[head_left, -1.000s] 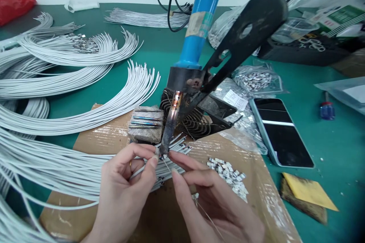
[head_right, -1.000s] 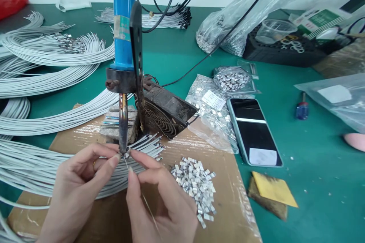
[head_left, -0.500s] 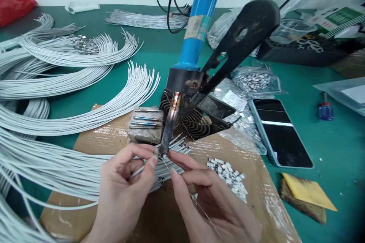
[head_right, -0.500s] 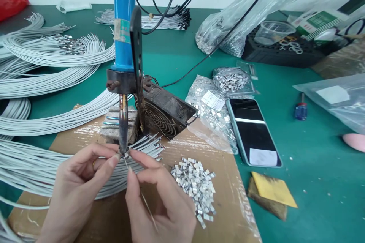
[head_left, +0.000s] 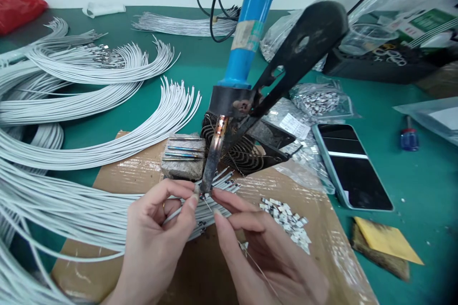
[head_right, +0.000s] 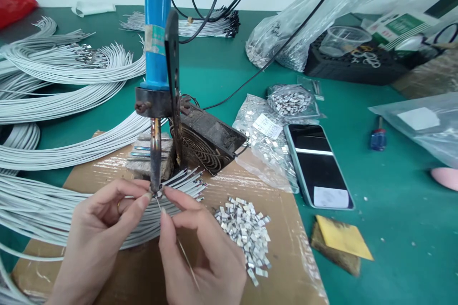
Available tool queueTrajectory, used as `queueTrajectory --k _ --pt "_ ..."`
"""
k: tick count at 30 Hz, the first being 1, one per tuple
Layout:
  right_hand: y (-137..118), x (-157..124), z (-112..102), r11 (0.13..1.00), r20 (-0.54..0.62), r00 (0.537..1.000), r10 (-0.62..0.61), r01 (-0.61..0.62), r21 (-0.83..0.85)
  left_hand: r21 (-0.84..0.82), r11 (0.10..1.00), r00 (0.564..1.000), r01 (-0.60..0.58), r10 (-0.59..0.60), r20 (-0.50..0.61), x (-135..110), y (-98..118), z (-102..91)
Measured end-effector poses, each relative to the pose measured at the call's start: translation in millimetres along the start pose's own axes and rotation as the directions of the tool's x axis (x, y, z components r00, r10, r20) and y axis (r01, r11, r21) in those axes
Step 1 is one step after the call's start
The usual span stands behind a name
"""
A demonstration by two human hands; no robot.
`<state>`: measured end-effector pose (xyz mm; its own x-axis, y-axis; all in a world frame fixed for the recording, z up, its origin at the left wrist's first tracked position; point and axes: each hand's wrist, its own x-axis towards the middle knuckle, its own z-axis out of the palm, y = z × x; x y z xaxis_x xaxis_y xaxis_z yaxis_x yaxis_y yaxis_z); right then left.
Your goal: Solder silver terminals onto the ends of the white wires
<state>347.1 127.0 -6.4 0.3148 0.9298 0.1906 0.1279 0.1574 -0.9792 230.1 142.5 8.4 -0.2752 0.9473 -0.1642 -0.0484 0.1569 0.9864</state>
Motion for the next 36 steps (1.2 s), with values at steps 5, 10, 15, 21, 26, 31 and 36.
queueTrajectory --k 5,10,15,21,26,31,36 --pt "0.3 -0.3 -0.5 1.0 0.001 1.0 0.01 -0.01 0.016 -0.015 1.0 1.0 -0.013 0.012 -0.027 -0.1 1.9 1.5" --pt "0.3 -1.1 -0.1 1.0 -0.007 1.0 0.026 -0.026 0.01 0.004 1.0 0.999 0.005 -0.005 -0.039 2.3 2.4 3.6" --pt "0.4 -1.1 0.0 0.999 -0.004 1.0 0.031 -0.031 0.013 -0.01 1.0 1.0 0.003 -0.004 -0.03 2.0 3.0 3.3" --pt "1.2 0.0 -0.1 1.0 -0.015 1.0 0.023 -0.023 0.021 -0.034 0.999 1.0 0.007 -0.007 -0.022 -1.5 0.3 0.6" --pt "0.7 -0.9 -0.6 1.0 -0.011 1.0 0.029 -0.029 0.006 -0.02 1.0 0.999 0.013 -0.014 -0.033 -1.2 0.9 0.7" --pt "-0.1 -0.8 -1.2 0.999 -0.005 0.999 0.045 -0.045 -0.001 -0.001 1.0 0.999 0.002 -0.002 -0.036 0.8 4.3 2.3" --pt "0.8 -0.1 -1.9 1.0 0.012 1.0 0.022 -0.022 0.007 -0.024 1.0 0.999 0.008 -0.009 -0.036 0.2 2.4 1.7"
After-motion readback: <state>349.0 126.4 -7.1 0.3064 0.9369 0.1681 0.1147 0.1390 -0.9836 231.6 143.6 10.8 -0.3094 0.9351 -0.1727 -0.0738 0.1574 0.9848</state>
